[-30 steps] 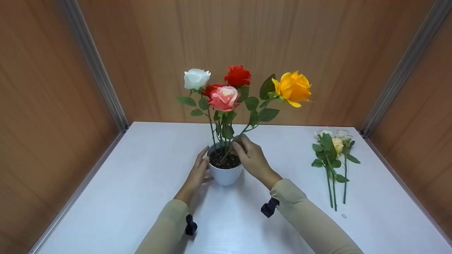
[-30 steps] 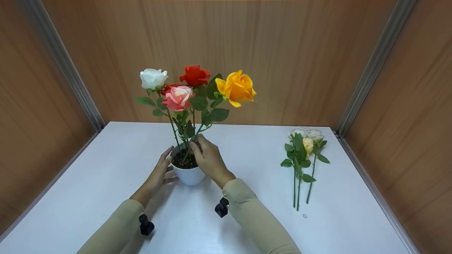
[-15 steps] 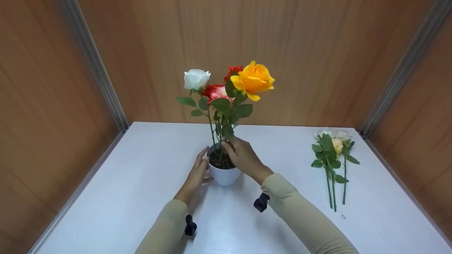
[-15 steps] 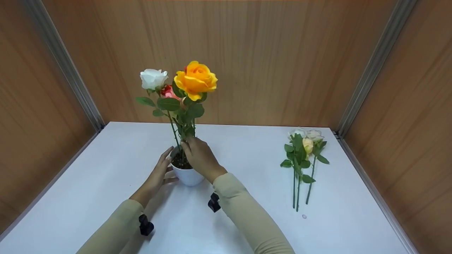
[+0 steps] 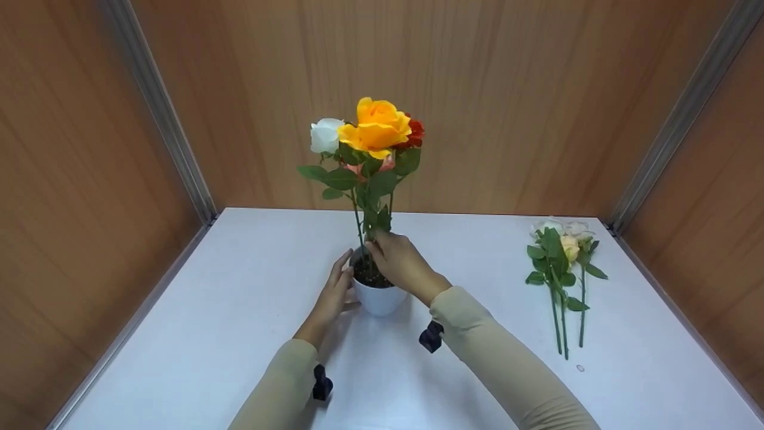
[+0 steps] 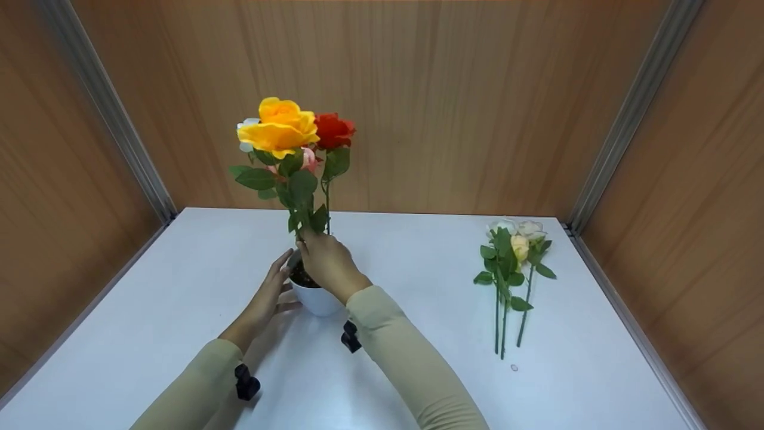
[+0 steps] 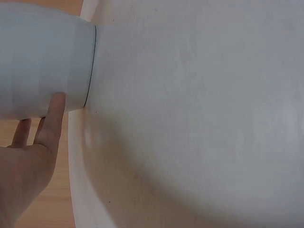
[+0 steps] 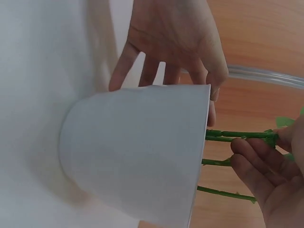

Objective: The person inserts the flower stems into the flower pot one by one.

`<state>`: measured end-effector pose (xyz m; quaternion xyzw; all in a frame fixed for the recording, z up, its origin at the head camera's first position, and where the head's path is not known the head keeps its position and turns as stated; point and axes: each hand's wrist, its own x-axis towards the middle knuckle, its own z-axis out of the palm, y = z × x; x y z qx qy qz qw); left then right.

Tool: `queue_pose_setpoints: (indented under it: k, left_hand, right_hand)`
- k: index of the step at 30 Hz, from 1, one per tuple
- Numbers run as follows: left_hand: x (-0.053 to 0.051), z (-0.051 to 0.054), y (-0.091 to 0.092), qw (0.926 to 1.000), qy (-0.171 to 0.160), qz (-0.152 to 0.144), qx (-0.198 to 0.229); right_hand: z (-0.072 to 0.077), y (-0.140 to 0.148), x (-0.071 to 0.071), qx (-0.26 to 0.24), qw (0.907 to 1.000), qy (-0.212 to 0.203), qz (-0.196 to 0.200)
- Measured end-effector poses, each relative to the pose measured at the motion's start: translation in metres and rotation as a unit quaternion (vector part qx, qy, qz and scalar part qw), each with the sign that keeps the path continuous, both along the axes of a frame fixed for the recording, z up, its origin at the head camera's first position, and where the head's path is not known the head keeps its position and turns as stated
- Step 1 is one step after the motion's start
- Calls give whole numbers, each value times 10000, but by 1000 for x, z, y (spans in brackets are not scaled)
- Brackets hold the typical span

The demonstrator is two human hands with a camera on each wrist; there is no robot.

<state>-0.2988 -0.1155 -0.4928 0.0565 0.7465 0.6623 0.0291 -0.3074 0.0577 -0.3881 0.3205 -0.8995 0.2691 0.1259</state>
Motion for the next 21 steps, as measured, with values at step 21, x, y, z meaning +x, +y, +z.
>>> queue_pose_setpoints:
  k: [21]
  left_hand:
    - [3, -1, 3, 9999, 94, -19, 104]
  right_hand:
    - [-27, -1, -8, -165, 9993, -78, -335]
